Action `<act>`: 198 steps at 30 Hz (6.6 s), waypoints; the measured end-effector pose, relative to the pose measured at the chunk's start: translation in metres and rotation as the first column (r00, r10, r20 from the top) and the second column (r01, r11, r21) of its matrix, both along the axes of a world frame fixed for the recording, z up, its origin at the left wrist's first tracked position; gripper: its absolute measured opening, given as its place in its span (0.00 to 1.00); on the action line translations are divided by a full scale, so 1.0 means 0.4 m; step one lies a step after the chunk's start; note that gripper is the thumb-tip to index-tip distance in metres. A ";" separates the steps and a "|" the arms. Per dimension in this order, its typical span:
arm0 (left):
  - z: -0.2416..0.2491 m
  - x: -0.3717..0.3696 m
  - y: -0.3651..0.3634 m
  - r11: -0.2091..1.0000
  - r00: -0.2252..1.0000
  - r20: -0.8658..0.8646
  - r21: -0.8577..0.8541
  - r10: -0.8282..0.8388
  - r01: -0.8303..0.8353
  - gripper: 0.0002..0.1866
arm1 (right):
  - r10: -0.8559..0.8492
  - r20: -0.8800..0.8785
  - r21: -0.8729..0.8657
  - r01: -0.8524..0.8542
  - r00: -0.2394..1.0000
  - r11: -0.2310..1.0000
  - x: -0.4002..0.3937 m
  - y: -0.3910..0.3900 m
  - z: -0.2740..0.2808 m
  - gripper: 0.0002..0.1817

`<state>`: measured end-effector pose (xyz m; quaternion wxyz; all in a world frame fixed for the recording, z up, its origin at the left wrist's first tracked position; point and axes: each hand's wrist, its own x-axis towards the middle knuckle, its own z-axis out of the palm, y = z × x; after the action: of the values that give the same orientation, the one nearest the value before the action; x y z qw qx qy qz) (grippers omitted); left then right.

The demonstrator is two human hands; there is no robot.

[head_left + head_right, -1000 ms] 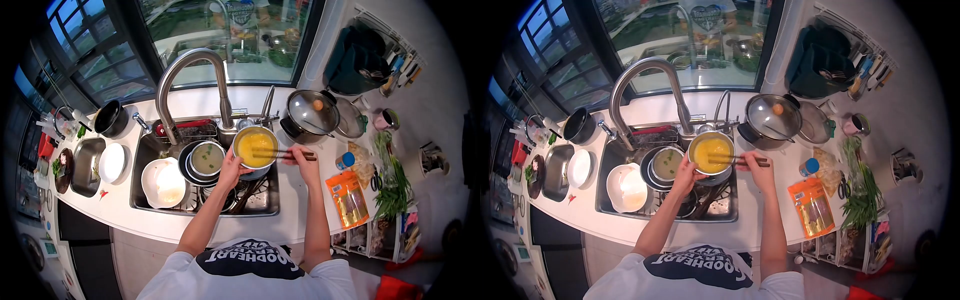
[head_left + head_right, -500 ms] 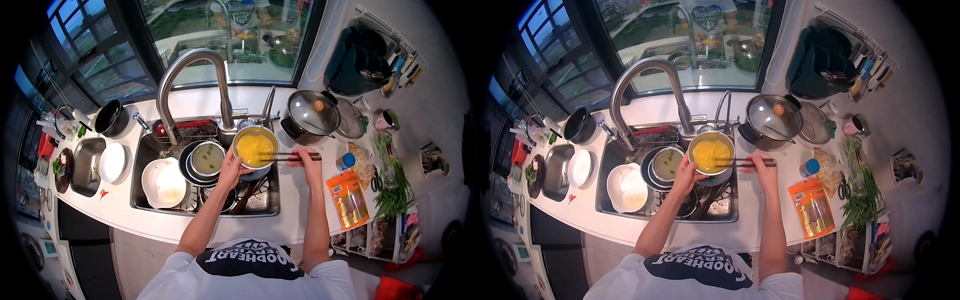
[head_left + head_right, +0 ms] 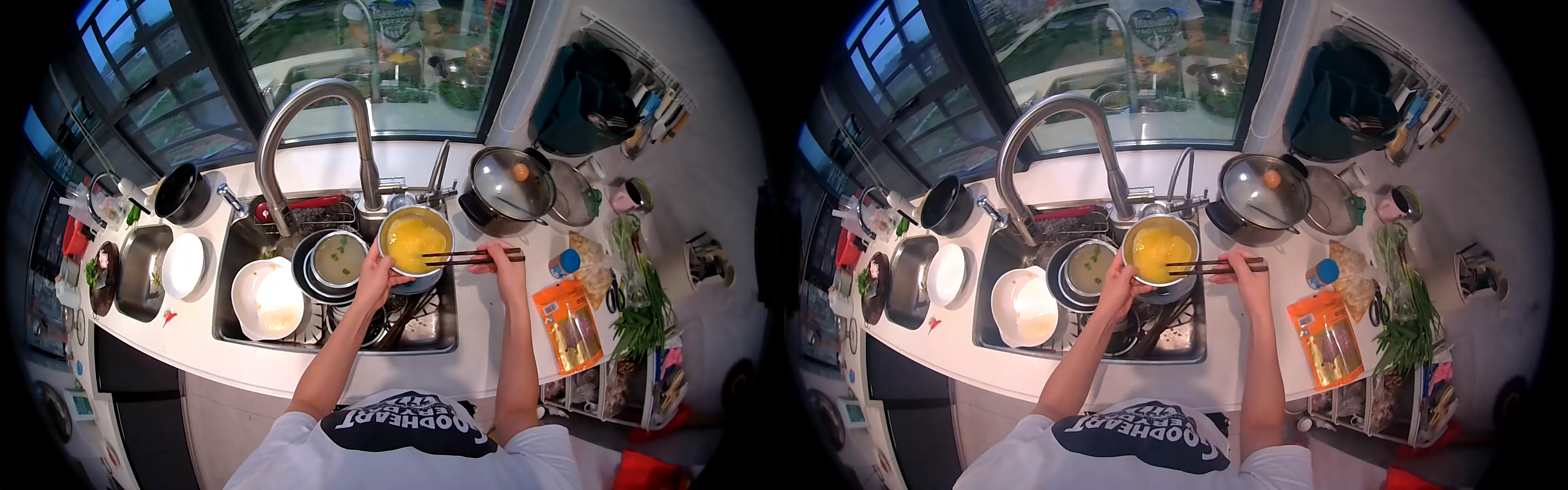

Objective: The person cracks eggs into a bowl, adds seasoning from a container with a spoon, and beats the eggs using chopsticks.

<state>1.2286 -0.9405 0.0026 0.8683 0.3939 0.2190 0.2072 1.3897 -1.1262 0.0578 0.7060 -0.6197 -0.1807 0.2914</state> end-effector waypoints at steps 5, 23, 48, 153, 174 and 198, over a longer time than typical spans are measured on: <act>0.003 -0.003 -0.003 1.000 1.000 -0.006 0.009 -0.003 0.003 0.34 | -0.169 0.034 0.038 0.168 0.985 0.985 -0.001 0.008 -0.004 0.13; -0.005 0.004 -0.004 1.000 1.000 0.004 0.008 -0.007 0.007 0.33 | -0.078 0.011 0.043 0.078 0.997 0.996 0.010 -0.001 -0.005 0.14; 0.016 -0.006 -0.008 1.000 1.000 0.012 0.021 0.010 -0.010 0.32 | -0.092 0.080 0.040 0.089 0.992 0.995 0.004 0.008 -0.002 0.13; 0.018 0.007 -0.006 0.999 0.997 0.077 0.044 0.013 -0.016 0.30 | -0.122 0.024 0.040 0.121 0.992 0.992 -0.010 -0.010 0.021 0.16; 0.030 0.003 -0.009 0.999 0.998 0.061 0.053 -0.014 0.011 0.32 | -0.101 0.024 0.012 0.100 0.995 0.995 -0.004 -0.018 0.024 0.15; 0.044 -0.005 -0.022 0.999 0.999 -0.001 0.029 0.042 -0.042 0.32 | -0.204 0.031 0.069 0.201 0.979 0.977 -0.006 -0.009 0.016 0.15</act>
<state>1.2268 -0.9491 0.0202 0.8578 0.4020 0.2247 0.2283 1.3872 -1.1296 0.0642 0.7484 -0.6167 -0.1393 0.2002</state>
